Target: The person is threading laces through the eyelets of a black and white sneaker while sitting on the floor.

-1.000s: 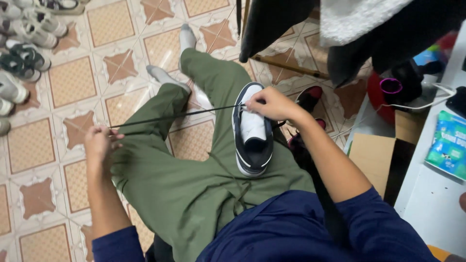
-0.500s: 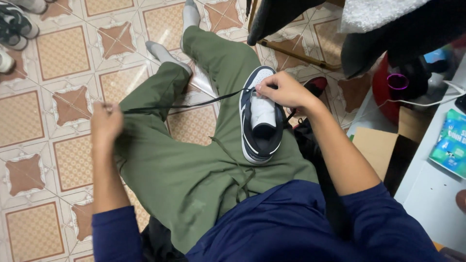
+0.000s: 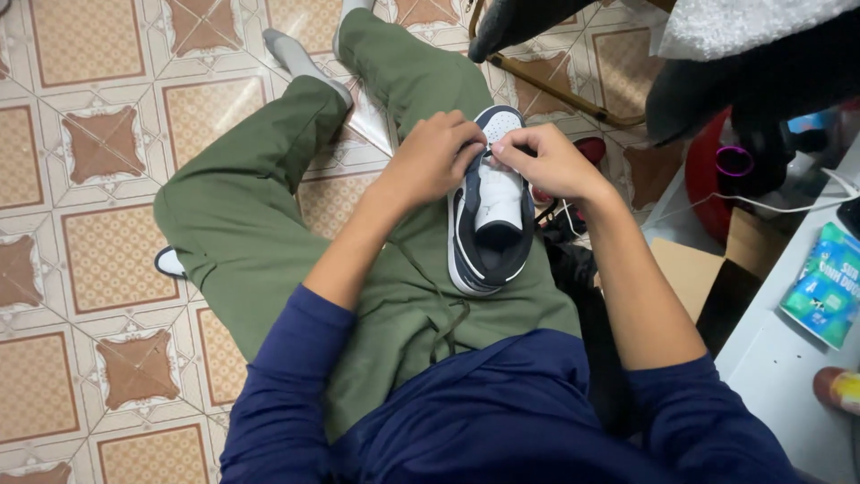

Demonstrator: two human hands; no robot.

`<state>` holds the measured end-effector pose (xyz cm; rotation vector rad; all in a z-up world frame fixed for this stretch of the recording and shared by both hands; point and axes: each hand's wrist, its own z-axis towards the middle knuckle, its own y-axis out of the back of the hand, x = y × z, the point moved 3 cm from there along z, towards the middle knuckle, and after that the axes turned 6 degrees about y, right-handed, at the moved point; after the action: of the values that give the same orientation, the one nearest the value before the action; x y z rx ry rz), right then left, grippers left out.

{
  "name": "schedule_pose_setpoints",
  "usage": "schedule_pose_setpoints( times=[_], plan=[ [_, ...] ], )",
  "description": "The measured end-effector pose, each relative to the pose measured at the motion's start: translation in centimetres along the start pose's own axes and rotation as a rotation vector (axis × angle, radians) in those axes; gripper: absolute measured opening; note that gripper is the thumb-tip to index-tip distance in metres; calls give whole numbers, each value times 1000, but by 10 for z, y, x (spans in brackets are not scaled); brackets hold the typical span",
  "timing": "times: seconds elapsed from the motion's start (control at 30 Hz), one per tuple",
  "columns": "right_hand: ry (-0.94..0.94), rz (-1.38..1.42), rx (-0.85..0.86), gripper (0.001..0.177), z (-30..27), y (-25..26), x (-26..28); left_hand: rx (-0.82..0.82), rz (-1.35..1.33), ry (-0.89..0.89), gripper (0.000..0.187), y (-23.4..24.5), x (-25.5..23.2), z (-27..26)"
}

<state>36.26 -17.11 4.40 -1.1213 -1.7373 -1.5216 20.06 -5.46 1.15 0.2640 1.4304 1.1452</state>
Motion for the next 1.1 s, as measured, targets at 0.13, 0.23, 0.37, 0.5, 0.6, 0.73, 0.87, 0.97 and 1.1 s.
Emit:
schedule_pose_setpoints(
  times=[0.13, 0.23, 0.37, 0.5, 0.6, 0.73, 0.87, 0.97, 1.1],
  plan=[
    [-8, 12, 3, 20, -6, 0, 12, 38, -1, -7, 13, 2, 1, -1],
    [-10, 8, -7, 20, -6, -1, 12, 55, -28, -13, 12, 6, 0, -7],
    [33, -5, -26, 18, 10, -7, -11, 11, 59, -44, 8, 3, 6, -6],
    [17, -7, -36, 16, 13, -8, -14, 135, -71, 186, 13, 0, 13, 2],
    [15, -28, -32, 16, 13, -7, -7, 280, -198, 417, 22, -7, 31, 8],
    [-22, -77, -36, 17, 14, -7, -2, 409, -379, 712, 30, -31, 68, 18],
    [-49, -99, -27, 18, 16, -7, 2, 381, -647, 946, 33, -26, 91, 21],
    [-74, -121, -17, 19, 16, -7, 3, 376, -656, 934, 32, -21, 103, 17],
    [-57, -178, -1, 21, 7, 1, 28, 427, -270, 612, 39, 3, 76, 4]
  ],
)
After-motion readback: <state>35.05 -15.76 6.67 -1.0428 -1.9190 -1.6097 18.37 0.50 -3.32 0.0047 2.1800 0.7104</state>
